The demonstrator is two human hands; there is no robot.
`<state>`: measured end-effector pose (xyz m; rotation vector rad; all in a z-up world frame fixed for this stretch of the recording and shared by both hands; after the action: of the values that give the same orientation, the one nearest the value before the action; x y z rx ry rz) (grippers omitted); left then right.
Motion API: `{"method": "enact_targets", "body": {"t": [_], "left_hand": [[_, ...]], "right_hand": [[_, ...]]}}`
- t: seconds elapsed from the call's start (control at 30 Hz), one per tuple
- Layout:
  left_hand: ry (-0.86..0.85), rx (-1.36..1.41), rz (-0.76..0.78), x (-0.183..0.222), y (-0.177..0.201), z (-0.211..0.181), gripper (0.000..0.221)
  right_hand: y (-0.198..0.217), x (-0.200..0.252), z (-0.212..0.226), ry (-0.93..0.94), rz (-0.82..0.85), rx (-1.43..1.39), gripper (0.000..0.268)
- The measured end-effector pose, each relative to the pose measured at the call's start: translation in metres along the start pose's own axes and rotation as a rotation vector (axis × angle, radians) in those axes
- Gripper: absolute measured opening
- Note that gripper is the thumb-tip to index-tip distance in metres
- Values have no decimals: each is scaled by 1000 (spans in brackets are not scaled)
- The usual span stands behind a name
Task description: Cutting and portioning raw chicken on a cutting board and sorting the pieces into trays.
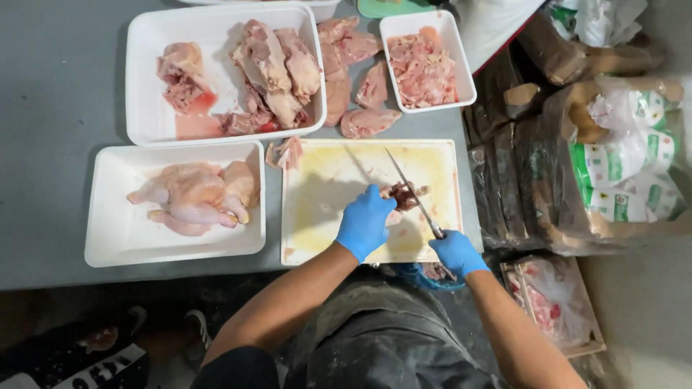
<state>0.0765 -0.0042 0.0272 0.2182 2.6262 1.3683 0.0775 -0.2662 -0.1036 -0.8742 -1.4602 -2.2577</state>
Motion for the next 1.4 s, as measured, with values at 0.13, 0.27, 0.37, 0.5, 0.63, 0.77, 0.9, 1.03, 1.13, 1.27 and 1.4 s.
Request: {"method": "enact_targets", "body": {"t": [0.13, 0.27, 0.37, 0.5, 0.63, 0.77, 0.9, 1.03, 1.13, 1.27, 1.4], "left_hand": [[28, 96, -1, 1, 19, -21, 17], [84, 106, 27, 22, 14, 2, 9], [176, 125, -2, 59, -6, 73, 21], [250, 320, -57, 109, -52, 171, 31], [202, 267, -161, 92, -34, 156, 28], [-344, -233, -230, 85, -46, 63, 10], [-481, -87, -25, 133, -151, 79, 24], [-392, -42, -18, 152, -144, 75, 23], [-89, 79, -86, 127, -103, 71, 54], [299, 346, 47, 86, -54, 56, 113], [460, 302, 192, 72, -103, 73, 113]], "right_hand": [[5, -36, -10, -52, -15, 148, 48], [-1, -43, -39, -168, 23, 169, 55], [-20, -60, -50, -172, 27, 91, 52], [-28, -76, -40, -147, 0, 18, 53], [-9, -53, -17, -100, 17, -14, 50], [-20, 1, 5, -53, 31, -237, 50], [-104, 20, -14, -116, 142, -365, 49], [-102, 37, 19, -78, 112, -554, 28], [-13, 87, 85, 157, -98, -785, 17], [129, 194, 158, 956, -576, -1209, 28], [-98, 42, 50, 129, 20, -303, 55]]}}
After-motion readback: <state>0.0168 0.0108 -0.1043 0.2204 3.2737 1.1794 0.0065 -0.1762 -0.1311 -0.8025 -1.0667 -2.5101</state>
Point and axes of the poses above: each hand's wrist, its own x-axis away from the middle knuckle, its own y-axis out of the back of the hand, z = x × y, the point moved 8 cm from there along -x, towards the middle knuckle, and after that the axes turned 8 degrees about x, right-handed, at the moved point
